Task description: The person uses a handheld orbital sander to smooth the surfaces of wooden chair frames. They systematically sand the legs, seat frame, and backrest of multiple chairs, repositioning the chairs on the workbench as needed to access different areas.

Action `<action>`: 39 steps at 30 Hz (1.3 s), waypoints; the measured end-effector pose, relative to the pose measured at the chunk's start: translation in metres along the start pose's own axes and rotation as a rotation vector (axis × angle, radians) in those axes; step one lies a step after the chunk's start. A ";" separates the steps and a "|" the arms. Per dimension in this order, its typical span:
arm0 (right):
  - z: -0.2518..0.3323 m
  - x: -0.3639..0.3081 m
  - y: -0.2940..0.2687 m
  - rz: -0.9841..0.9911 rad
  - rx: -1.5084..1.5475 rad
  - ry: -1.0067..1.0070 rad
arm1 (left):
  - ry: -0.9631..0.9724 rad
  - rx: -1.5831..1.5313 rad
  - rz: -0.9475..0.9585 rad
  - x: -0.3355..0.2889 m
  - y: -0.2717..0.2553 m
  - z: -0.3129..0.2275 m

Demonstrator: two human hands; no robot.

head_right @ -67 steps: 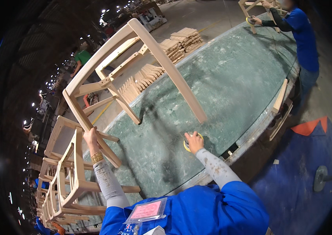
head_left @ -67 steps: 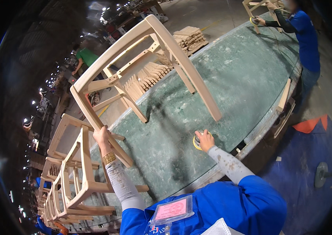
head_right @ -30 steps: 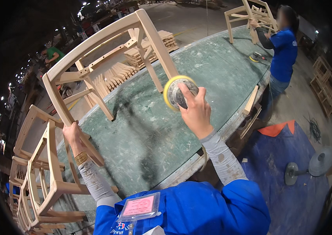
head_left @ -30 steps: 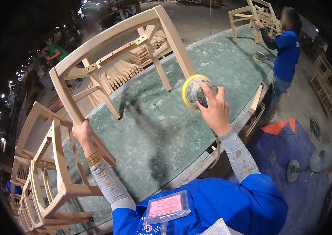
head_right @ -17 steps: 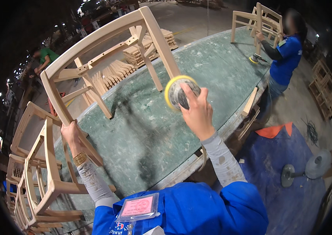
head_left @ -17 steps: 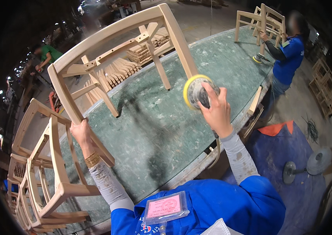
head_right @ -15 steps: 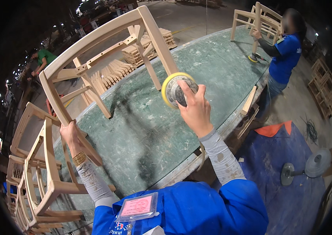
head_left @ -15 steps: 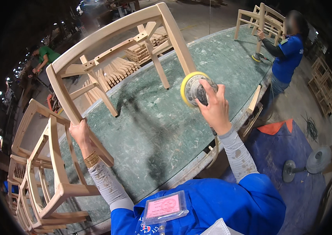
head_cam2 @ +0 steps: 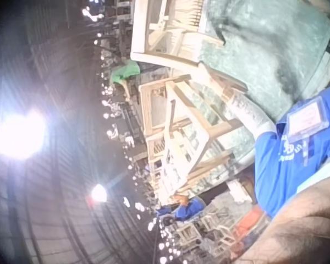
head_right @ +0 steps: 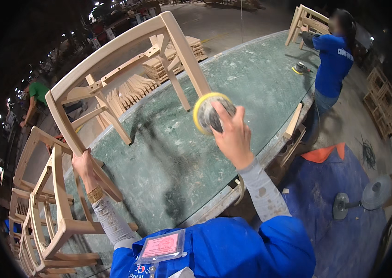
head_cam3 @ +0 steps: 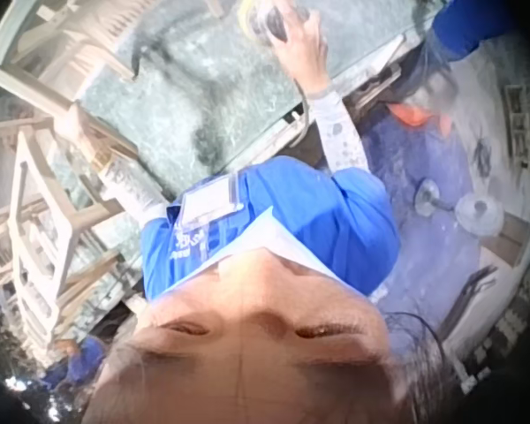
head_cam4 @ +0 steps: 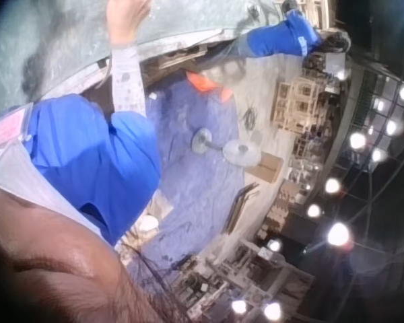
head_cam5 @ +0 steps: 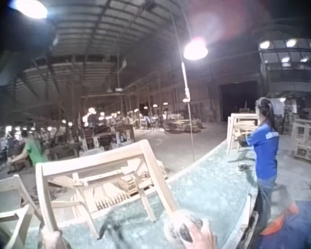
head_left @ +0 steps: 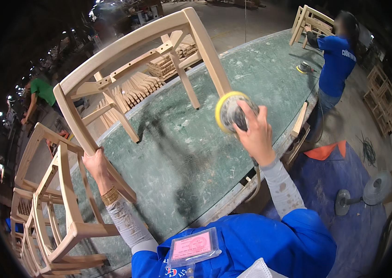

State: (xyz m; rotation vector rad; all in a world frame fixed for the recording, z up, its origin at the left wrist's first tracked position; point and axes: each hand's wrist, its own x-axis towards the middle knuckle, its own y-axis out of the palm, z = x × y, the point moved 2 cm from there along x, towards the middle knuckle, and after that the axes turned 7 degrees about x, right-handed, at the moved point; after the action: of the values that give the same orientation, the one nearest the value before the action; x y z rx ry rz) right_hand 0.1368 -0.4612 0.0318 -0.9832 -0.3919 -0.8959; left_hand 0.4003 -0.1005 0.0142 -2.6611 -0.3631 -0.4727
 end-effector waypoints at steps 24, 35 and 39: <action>0.008 0.009 0.005 -0.010 -0.039 -0.062 | 0.069 0.012 -0.046 -0.004 -0.005 0.002; 0.015 0.006 0.001 0.004 -0.046 -0.063 | 0.080 0.070 -0.068 -0.010 -0.009 -0.001; 0.011 0.008 -0.003 -0.011 -0.061 -0.024 | 0.041 0.051 -0.035 -0.014 -0.005 -0.007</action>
State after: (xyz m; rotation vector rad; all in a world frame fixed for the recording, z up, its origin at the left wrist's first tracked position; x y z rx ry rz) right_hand 0.1398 -0.4563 0.0446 -1.0497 -0.3924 -0.9106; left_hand 0.3842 -0.1014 0.0163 -2.5951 -0.4039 -0.5214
